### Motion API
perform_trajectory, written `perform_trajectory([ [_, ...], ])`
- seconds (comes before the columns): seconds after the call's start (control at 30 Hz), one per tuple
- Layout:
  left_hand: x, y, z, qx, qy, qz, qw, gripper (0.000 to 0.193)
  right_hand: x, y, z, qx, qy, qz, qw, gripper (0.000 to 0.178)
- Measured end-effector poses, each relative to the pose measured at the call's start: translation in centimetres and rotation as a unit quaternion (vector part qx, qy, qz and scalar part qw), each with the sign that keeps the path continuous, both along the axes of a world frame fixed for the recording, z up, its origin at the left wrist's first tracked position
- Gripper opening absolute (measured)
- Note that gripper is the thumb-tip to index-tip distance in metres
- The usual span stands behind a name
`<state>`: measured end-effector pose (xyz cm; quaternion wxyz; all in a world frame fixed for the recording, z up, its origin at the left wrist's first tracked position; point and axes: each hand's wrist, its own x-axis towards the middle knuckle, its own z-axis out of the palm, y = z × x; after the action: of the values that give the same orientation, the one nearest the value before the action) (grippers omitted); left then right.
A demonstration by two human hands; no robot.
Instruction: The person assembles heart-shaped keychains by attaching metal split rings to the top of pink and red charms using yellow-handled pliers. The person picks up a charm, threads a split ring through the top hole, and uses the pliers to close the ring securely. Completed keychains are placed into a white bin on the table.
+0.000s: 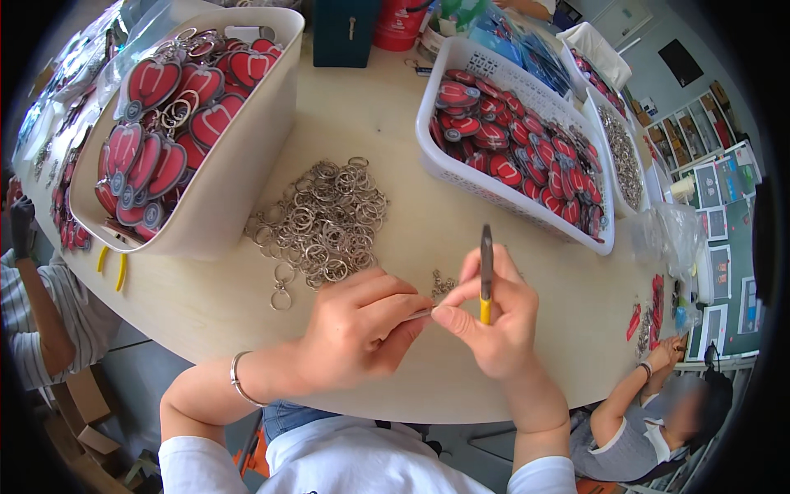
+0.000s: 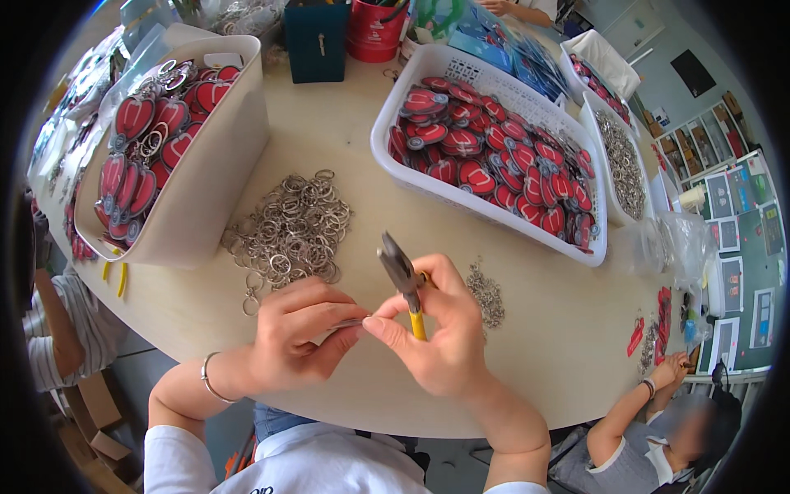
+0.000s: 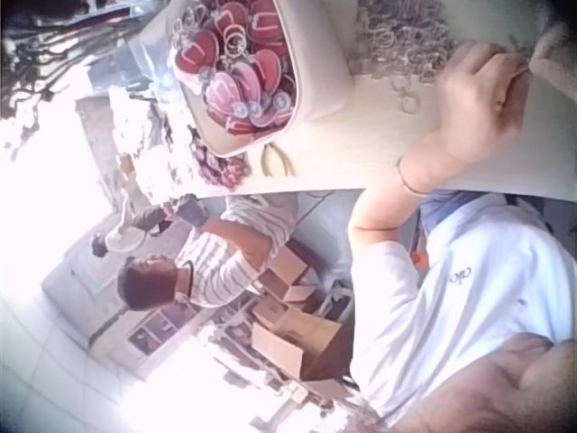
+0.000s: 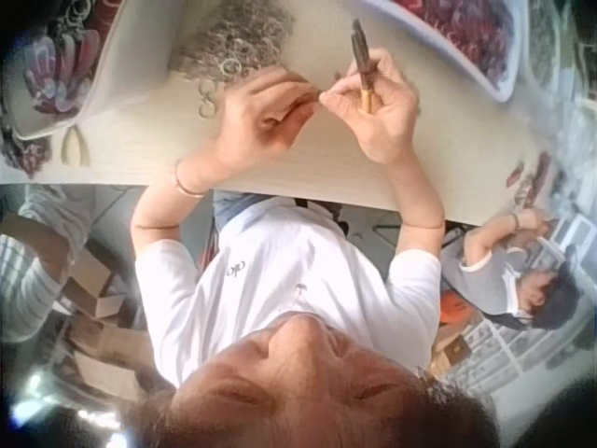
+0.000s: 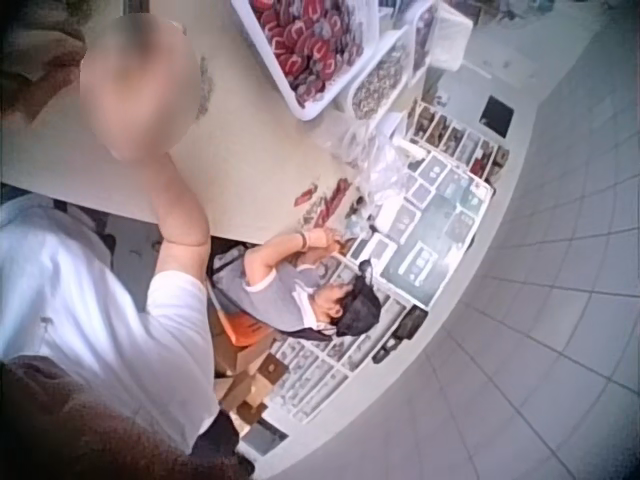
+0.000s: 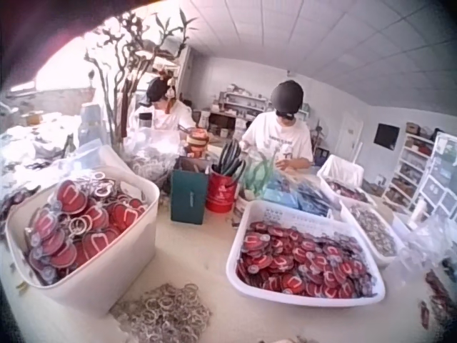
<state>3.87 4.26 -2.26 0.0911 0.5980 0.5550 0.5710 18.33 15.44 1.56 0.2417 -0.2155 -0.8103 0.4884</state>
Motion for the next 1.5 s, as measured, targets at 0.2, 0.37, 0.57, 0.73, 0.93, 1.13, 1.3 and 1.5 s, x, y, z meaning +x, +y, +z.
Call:
perform_trajectory([
  [0.2,0.0,0.1,-0.5,0.010,0.004,0.026,1.000,0.021,-0.5,-1.0,-0.7,0.037,0.024,-0.047,0.998,0.014],
  [0.37,-0.4,-0.2,-0.3,-0.019,-0.121,0.049,0.991,0.016,-2.1,-0.6,-1.3,0.063,0.051,-0.044,0.996,0.016],
  [0.57,-2.9,-0.3,1.6,0.066,-0.116,0.161,0.978,0.015,-7.6,3.7,-5.0,0.171,-0.069,-0.062,0.981,0.014],
  [0.73,-3.5,0.1,1.3,0.097,0.004,0.177,0.979,0.020,-10.0,3.3,-6.5,0.287,-0.117,-0.061,0.949,0.016],
  [0.93,-3.6,0.0,1.1,0.134,0.094,0.173,0.971,0.025,-8.6,2.9,-4.9,0.233,-0.080,-0.081,0.966,0.014],
  [1.13,-2.8,-0.2,1.2,0.118,0.125,0.153,0.973,0.026,-5.0,2.0,0.5,0.116,0.018,-0.094,0.989,0.011],
  [1.3,-2.3,0.0,0.8,0.090,0.126,0.136,0.979,0.026,-3.1,1.4,3.2,0.048,0.045,-0.075,0.995,0.010],
  [1.5,-1.7,0.4,0.1,0.086,0.111,0.122,0.983,0.026,-2.5,0.4,4.0,0.010,0.074,-0.064,0.995,0.013],
])
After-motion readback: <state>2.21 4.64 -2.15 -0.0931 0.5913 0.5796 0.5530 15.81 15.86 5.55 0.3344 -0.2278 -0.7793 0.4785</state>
